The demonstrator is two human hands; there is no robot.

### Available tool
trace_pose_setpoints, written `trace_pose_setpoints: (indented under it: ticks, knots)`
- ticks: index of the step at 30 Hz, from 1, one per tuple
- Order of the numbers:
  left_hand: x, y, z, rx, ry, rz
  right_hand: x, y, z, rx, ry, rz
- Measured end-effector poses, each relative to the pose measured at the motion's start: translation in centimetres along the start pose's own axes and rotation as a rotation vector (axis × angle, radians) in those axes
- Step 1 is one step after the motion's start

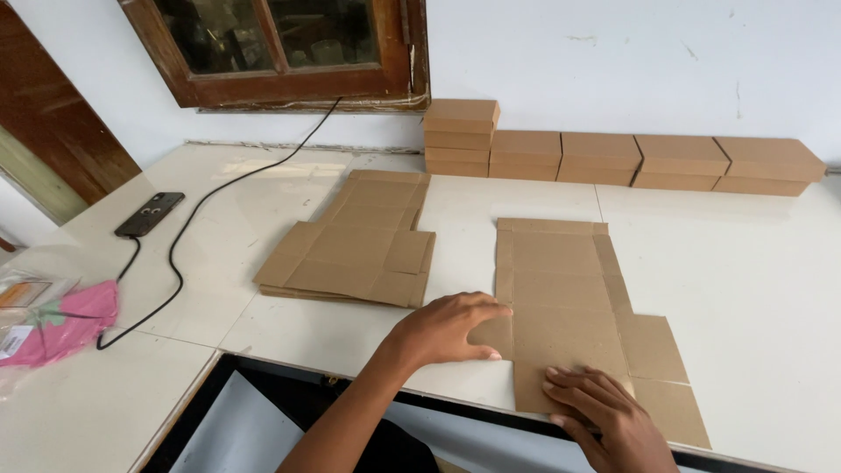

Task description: The person folds flat cardboard sheets into small rectangular boxes by hand. They fold the side flaps, tuck the tabs, and close the top flaps to form the box, then place the finished box with others on the table.

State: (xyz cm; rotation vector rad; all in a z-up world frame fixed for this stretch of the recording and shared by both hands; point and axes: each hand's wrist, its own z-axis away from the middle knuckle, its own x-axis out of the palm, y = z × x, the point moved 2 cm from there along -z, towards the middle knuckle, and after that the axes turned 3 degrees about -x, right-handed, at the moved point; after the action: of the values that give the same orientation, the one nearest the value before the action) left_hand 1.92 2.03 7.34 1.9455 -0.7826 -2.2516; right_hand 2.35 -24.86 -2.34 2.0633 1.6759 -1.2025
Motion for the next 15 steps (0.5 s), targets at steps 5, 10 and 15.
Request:
trace_pose_setpoints:
  ticks: [5, 10, 15]
  knots:
    - [1.9, -0.8, 0.2, 0.175, 0.097, -0.080, -0.9, -1.6, -0.7, 0.027, 0.022, 0.012]
    - [0.0, 0.4, 1.6, -0.055, -0.147, 0.060, -1.0, -1.8, -0.4, 0.094, 0.083, -0.054]
    - [0.4, 1.3, 1.1, 0.103, 0.062, -0.072, -1.3, -2.3, -0.8, 0.104, 0.130, -0.053]
